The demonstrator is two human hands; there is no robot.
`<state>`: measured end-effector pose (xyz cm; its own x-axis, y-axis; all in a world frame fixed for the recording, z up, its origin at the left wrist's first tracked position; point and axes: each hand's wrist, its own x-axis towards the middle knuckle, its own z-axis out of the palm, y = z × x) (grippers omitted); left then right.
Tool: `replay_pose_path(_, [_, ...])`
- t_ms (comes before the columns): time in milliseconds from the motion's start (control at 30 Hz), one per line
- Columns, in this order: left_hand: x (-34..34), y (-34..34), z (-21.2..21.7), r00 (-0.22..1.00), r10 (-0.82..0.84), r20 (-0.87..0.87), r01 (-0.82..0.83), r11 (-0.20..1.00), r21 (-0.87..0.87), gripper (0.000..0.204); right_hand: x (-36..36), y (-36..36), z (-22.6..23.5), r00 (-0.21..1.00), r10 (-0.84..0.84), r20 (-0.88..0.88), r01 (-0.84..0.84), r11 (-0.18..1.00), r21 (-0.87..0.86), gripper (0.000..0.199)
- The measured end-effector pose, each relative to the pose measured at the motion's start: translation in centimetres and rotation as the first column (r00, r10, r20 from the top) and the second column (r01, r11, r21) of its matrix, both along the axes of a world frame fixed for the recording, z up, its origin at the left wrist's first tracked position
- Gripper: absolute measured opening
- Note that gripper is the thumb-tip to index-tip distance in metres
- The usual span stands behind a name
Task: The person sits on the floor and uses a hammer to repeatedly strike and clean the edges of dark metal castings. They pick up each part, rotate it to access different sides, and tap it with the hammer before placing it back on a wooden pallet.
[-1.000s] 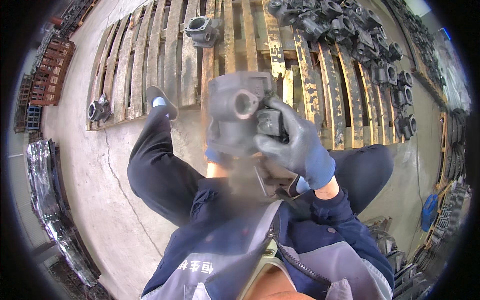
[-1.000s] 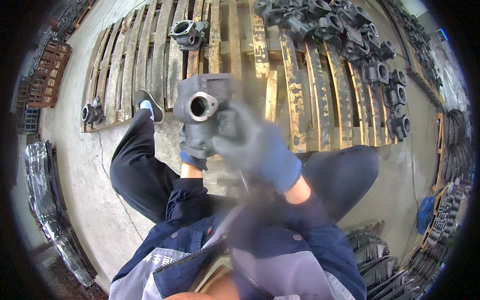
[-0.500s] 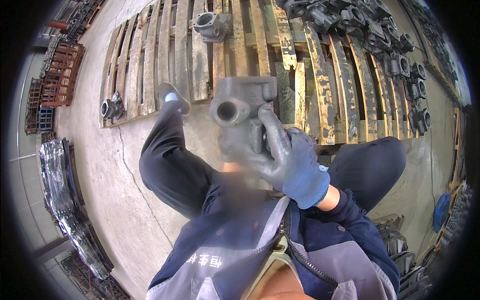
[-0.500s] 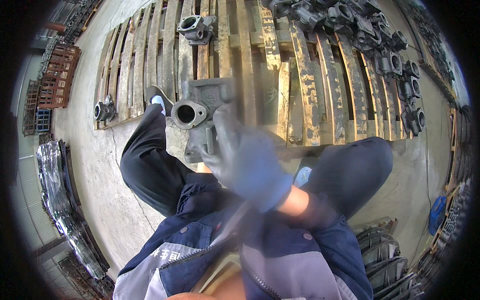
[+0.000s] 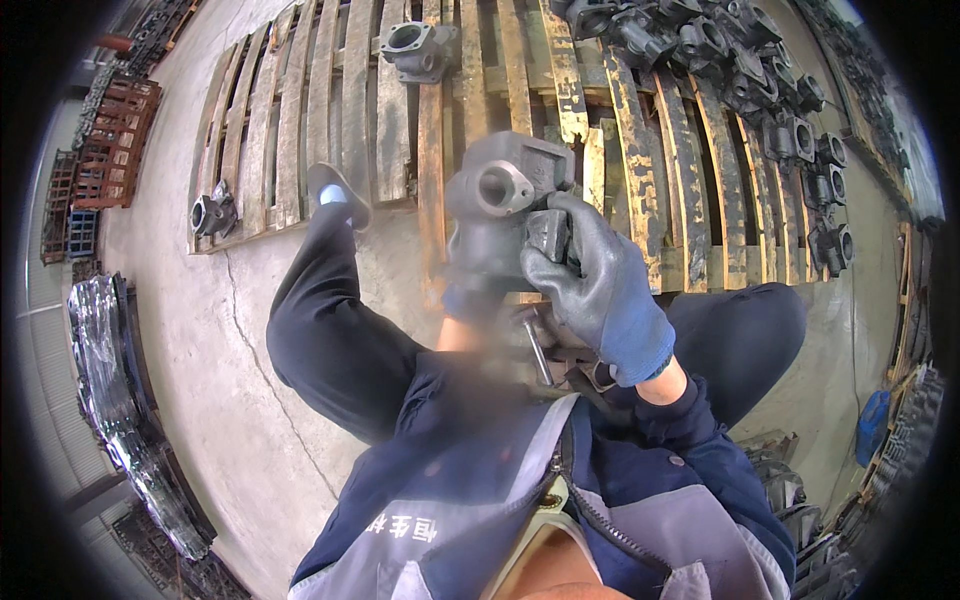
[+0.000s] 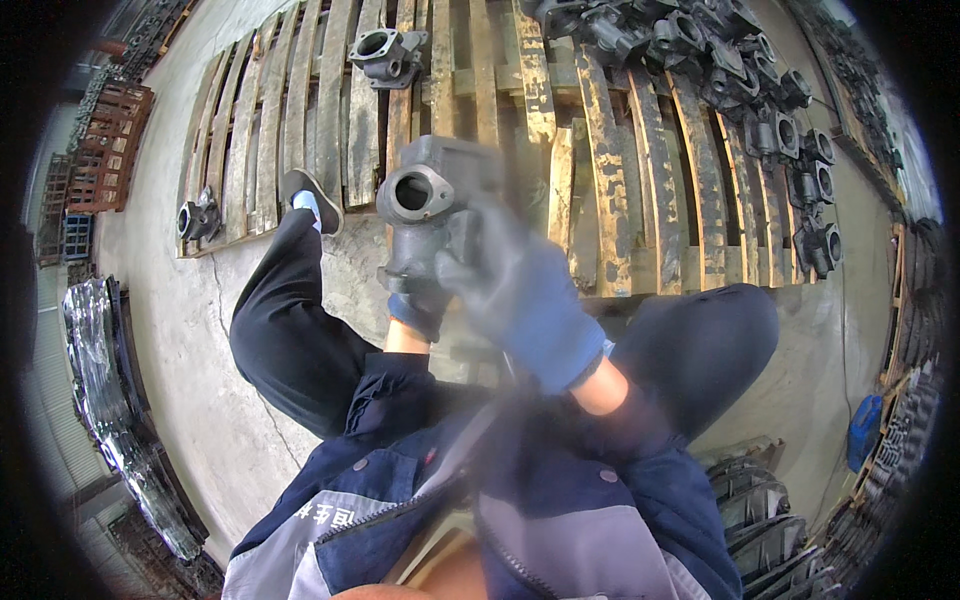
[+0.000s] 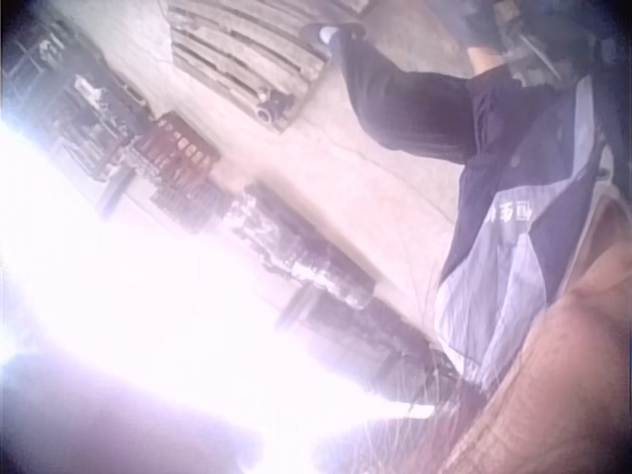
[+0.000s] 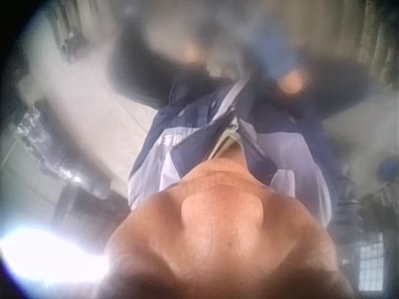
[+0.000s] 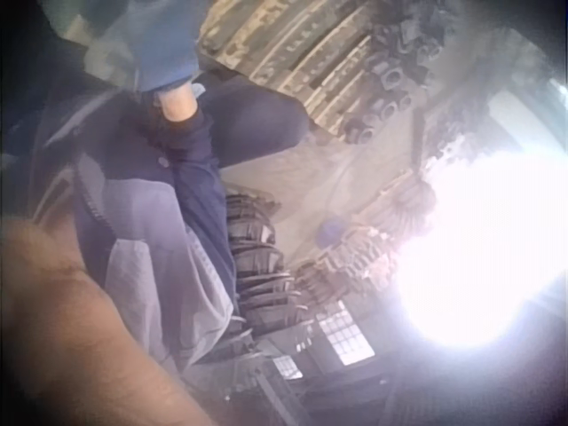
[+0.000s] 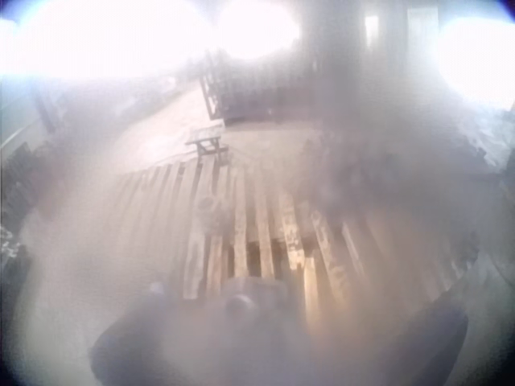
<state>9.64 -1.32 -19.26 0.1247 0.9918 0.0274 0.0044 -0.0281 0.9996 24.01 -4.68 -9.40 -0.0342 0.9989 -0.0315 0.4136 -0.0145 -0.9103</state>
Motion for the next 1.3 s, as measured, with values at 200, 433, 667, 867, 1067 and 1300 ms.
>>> replay_pose_path(200, [-2.0,0.6,-5.1,0.180,0.108,0.978,0.437,0.882,-0.178,0.061,1.2,1.1,-1.6,0.943,-0.065,-0.326,0.030,0.993,-0.111,0.027])
replay_pose_path(433, [-3.4,0.9,-6.7,0.763,0.398,0.510,-0.030,0.809,-0.586,0.055,3.5,3.9,-7.9,0.686,-0.445,-0.575,0.012,0.798,-0.603,0.031])
replay_pose_path(667, [-4.1,2.0,-8.8,0.780,0.506,0.369,-0.027,0.616,-0.787,0.059,3.8,3.6,-21.0,0.336,-0.728,-0.597,-0.073,0.612,-0.787,0.016])
replay_pose_path(867, [-4.5,2.4,-14.1,0.732,0.579,0.360,-0.047,0.569,-0.821,0.055,4.4,2.3,-30.3,0.352,-0.731,-0.585,-0.103,0.591,-0.800,0.032])
replay_pose_path(1067, [-8.4,1.8,-13.4,0.843,0.442,0.307,-0.067,0.652,-0.755,0.052,0.9,1.0,-35.8,0.919,-0.382,-0.096,0.381,0.924,-0.036,0.041])
replay_pose_path(1300, [-7.8,-2.5,-12.9,0.927,-0.289,-0.238,-0.018,0.601,-0.799,0.063,1.1,1.7,-37.5,0.950,-0.305,-0.069,0.298,0.950,-0.094,0.044])
